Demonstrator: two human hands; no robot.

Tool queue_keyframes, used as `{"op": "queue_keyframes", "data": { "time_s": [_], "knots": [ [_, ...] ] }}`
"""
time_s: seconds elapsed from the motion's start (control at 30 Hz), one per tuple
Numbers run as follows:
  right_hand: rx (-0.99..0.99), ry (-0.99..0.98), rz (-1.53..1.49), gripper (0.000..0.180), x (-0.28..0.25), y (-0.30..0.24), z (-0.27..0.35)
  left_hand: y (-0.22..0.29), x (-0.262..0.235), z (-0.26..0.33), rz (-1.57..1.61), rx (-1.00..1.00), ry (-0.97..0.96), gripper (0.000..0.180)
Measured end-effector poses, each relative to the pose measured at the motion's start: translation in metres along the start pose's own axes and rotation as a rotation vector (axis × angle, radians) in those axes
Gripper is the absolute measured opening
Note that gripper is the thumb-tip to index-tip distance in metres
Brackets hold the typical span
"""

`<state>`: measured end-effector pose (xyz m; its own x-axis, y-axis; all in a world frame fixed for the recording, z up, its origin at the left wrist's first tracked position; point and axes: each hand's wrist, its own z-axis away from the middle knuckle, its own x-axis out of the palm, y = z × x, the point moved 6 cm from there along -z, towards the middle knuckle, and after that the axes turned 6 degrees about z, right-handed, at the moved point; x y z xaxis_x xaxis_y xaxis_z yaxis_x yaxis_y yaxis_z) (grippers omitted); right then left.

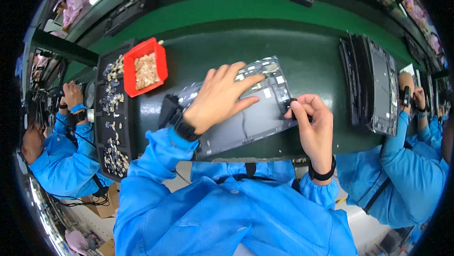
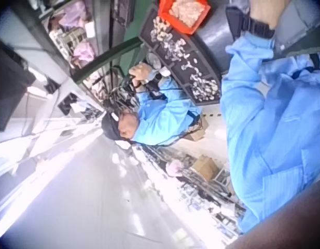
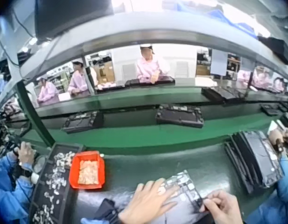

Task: The person assembles internal cables and printed circuit boards into an electronic chassis, securing them with fasteners using a handheld connector tool.

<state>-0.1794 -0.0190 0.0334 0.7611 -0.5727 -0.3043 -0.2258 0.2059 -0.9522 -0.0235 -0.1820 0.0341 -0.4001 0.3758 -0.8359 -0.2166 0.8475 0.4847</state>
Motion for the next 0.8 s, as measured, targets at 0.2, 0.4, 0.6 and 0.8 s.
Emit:
{"op": "queue_keyframes", "data": {
  "time_s": [0.2, 0.4, 0.6, 0.8],
  "knots": [
    [0.045, -0.091, 0.09, 0.015, 0.029, 0.003, 0.01, 0.038, 0.005, 0.05, -0.044, 0.004, -0.049, 0.036],
    [0.088, -0.052, 0.224, 0.013, 0.046, -0.005, 0.008, 0.031, 0.008, 0.049, -0.018, -0.007, 0.006, 0.035],
    [0.023, -0.045, 0.433, 0.014, 0.048, 0.002, 0.016, 0.032, 0.003, 0.064, 0.008, 0.003, 0.063, 0.034],
    [0.059, -0.042, 0.425, 0.016, 0.05, 0.0, 0.012, 0.03, 0.008, 0.069, 0.053, -0.032, 0.076, 0.035]
  ]
}}
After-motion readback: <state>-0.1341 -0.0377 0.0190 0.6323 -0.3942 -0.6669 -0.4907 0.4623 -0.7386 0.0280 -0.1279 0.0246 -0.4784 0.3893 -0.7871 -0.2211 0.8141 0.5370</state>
